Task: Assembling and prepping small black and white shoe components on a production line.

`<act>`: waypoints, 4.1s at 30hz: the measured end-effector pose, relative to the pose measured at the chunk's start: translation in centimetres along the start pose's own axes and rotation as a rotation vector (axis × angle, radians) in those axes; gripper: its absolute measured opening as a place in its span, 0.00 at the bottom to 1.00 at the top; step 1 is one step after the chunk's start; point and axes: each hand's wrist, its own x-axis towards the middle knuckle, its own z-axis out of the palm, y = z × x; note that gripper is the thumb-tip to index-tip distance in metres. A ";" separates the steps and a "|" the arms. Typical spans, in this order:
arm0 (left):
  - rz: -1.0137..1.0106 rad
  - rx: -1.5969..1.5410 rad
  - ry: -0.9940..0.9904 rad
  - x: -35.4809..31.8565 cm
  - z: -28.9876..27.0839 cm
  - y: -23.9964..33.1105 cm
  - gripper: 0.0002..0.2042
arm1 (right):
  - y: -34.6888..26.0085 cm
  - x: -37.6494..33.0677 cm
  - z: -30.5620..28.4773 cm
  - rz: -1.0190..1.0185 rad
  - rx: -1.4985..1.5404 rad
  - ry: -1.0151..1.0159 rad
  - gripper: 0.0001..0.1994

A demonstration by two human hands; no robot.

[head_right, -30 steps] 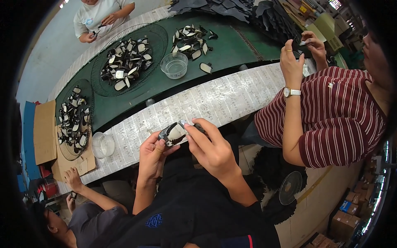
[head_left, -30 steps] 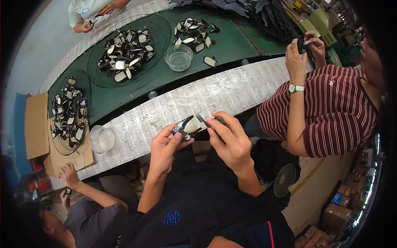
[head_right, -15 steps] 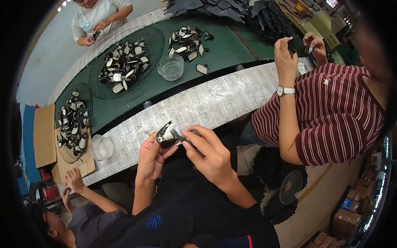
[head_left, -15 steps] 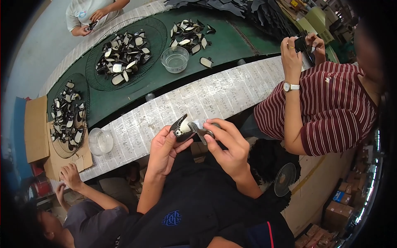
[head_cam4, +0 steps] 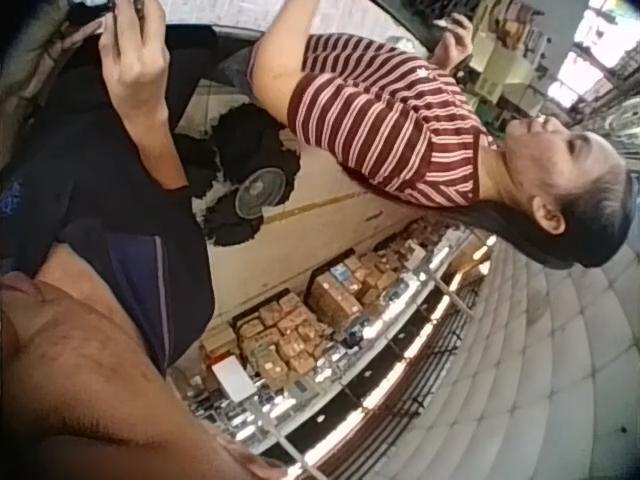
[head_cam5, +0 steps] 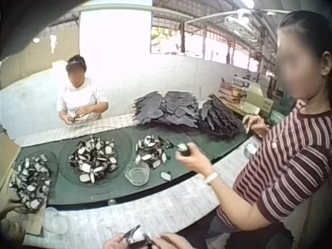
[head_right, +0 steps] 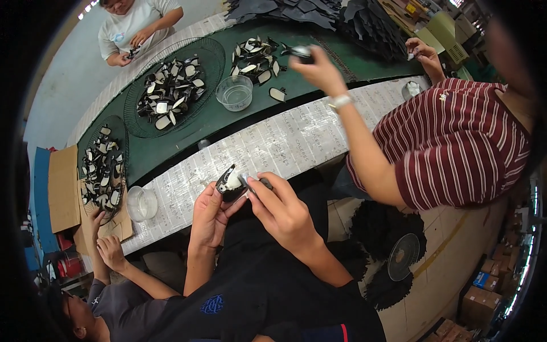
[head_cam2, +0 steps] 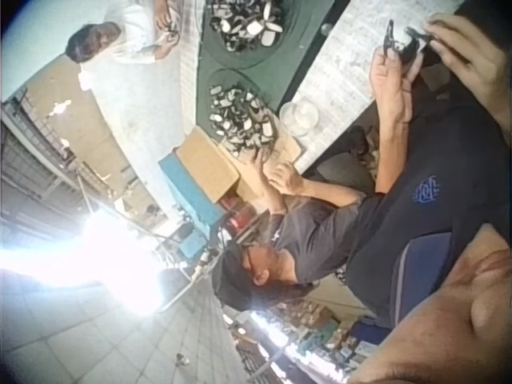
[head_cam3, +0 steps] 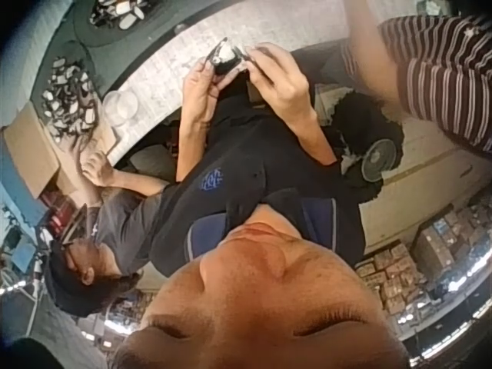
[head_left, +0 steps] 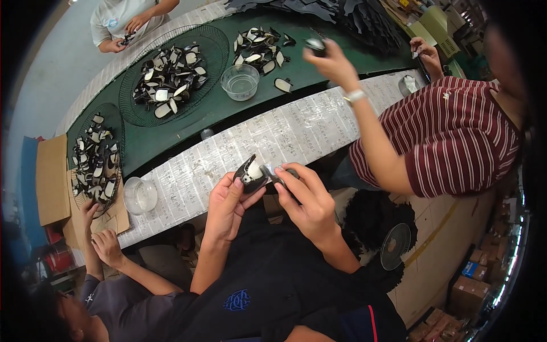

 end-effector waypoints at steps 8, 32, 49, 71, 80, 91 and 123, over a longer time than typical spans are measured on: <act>-0.011 0.009 0.014 0.2 0.2 -0.4 0.13 | -0.2 -0.2 -0.5 0.033 -0.019 0.038 0.14; -0.006 -0.730 -0.806 -1.8 0.3 0.5 0.15 | 18.4 -1.4 10.4 0.808 0.901 0.182 0.13; 0.087 -0.510 -0.372 2.2 -3.0 -1.6 0.22 | 19.5 -1.9 11.0 0.771 0.936 0.144 0.14; 0.922 1.551 0.110 31.0 -0.7 8.1 0.12 | 20.0 -2.2 10.3 0.762 0.997 0.156 0.12; 0.576 2.300 0.092 44.5 -2.4 3.7 0.09 | 19.8 -2.3 11.3 0.738 1.007 0.116 0.12; 0.852 1.523 0.170 41.7 -1.3 6.9 0.10 | 19.8 -2.1 10.8 0.759 0.972 0.096 0.11; 0.078 -0.050 0.062 2.1 -9.5 -2.5 0.19 | 19.7 -2.7 11.3 0.764 0.991 0.218 0.12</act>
